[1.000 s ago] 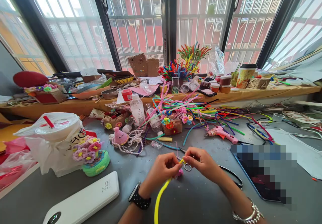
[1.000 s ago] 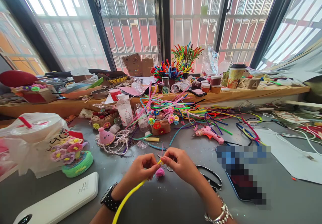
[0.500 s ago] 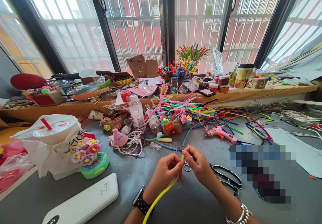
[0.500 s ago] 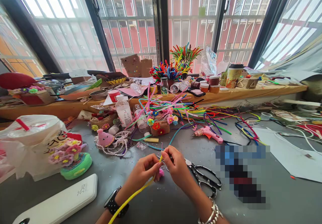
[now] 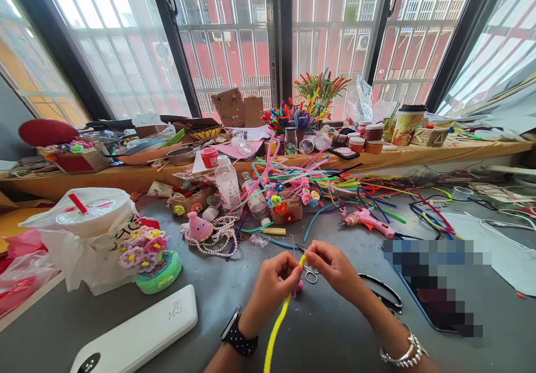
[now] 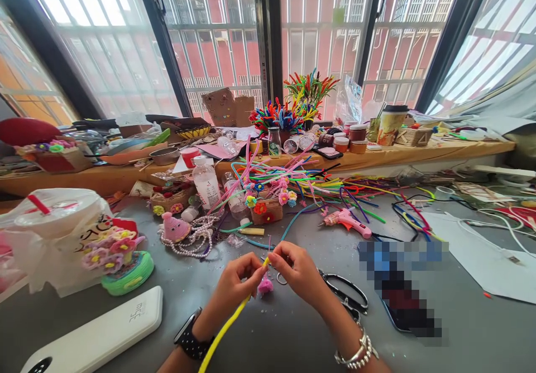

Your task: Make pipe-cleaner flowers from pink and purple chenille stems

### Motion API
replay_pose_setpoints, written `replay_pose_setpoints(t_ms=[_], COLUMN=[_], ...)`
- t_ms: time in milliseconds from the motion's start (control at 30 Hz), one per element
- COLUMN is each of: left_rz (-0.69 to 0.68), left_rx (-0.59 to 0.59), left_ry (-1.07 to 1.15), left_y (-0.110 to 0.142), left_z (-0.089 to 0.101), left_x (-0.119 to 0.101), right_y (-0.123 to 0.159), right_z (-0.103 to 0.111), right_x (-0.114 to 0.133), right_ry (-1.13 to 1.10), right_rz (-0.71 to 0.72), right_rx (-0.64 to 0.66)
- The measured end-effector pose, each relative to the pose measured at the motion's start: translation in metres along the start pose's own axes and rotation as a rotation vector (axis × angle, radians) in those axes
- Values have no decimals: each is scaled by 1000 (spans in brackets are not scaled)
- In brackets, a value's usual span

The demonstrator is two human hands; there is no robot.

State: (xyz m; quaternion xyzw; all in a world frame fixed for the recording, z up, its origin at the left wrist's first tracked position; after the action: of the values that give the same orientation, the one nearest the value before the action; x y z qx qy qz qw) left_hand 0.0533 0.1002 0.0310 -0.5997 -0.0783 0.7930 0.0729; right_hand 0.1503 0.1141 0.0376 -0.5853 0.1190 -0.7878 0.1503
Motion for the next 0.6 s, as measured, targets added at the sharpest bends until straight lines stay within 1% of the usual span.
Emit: replay_pose_setpoints(t_ms=[133, 233, 333, 400, 467, 567, 600], left_rz=[33, 70, 113, 132, 135, 120, 120], left_rx=[19, 42, 77, 90, 77, 57, 54], left_ry=[32, 72, 129, 155, 161, 127, 111], left_y=[1, 0, -1, -1, -3, -6, -8], left_z=[-1, -3, -4, -3, 1, 10, 12], left_x=[0, 2, 5, 6, 5, 5, 6], right_y=[2, 2, 1, -1, -6, -13, -14], right_z=[0, -2, -2, 1, 11, 36, 44], right_x=[3, 1, -4, -9, -11, -10, -11], right_ry=[39, -15, -84, -66, 47, 313, 404], right_rz=[-3, -23, -73, -105, -92, -4, 12], right_rx=[-2, 18, 18, 2, -52, -156, -161])
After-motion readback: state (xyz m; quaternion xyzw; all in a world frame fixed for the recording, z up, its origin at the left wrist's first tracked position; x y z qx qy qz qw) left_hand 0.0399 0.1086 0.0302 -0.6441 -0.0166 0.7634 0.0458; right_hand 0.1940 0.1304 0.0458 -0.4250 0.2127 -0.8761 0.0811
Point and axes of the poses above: each hand's wrist, its own y-axis away from the middle knuckle, its own z-axis out of the back of the hand, x = y × z, the point moved 9 cm from there along -y, towards the middle knuckle, and after that the axes turned 15 degrees about -x, right-handed, at the moved point
